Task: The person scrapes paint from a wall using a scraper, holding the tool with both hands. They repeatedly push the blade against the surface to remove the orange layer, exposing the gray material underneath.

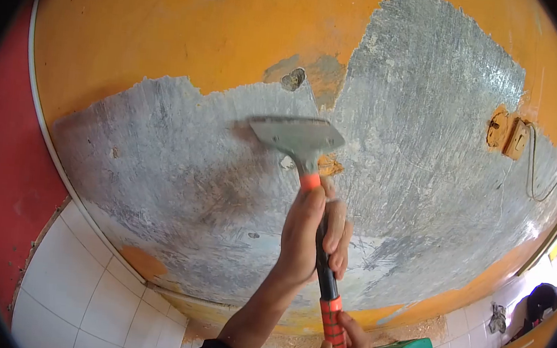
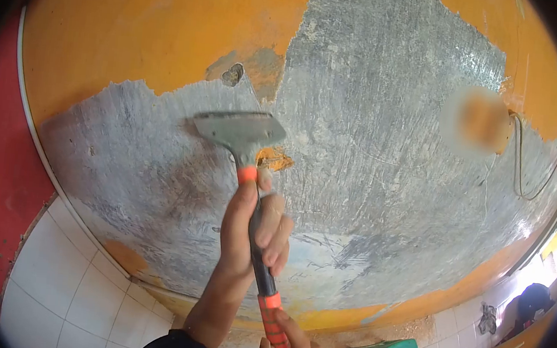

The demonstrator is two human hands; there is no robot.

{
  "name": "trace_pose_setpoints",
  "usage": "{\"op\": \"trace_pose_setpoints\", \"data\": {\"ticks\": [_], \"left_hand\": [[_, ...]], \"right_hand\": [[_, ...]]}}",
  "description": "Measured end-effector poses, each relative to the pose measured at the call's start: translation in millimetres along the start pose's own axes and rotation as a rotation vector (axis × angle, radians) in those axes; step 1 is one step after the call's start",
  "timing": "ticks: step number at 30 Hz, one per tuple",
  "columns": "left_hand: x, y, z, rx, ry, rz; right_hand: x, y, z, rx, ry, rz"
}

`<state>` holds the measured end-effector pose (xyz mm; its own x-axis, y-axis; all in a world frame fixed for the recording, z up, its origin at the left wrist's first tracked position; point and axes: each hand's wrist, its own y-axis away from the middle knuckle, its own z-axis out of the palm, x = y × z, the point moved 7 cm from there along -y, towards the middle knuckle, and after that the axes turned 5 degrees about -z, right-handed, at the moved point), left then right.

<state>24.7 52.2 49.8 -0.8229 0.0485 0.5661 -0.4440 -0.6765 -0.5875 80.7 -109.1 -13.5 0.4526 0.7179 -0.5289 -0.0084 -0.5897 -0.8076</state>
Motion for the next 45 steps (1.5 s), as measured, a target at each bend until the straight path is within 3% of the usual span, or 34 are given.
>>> {"op": "trace_pose_setpoints", "data": {"ticks": [14, 23, 25, 27, 31, 35, 40, 42, 45], "left_hand": [[14, -9, -7, -0.004, 0.058, -0.015], [26, -7, -8, -0.022, -0.045, -0.023], [24, -1, -11, -0.027, -0.066, -0.021], [11, 10, -16, 0.023, -0.073, -0.113], [31, -6, -4, 0.036, -0.153, -0.055], [21, 6, -4, 0.128, -0.197, -0.141], [33, -1, 3, 0.210, -0.318, -0.048], [23, 8, 1, 0.258, -0.347, -0.040], [17, 6, 2, 0.324, -0.386, -0.013]], "right_hand": [[6, -6, 20, -0.032, -0.024, 0.057], [3, -1, 37, 0.088, 0.233, -0.063], [8, 9, 40, 0.103, 0.120, 0.016], [2, 15, 42, 0.119, 0.223, -0.060], [-11, -1, 37, 0.104, 0.195, -0.068], [2, 8, 32, 0.058, 0.095, 0.050], [0, -1, 26, -0.121, 0.101, 0.042], [2, 1, 18, -0.041, 0.120, -0.025], [7, -1, 8, -0.099, 0.155, -0.092]]}}
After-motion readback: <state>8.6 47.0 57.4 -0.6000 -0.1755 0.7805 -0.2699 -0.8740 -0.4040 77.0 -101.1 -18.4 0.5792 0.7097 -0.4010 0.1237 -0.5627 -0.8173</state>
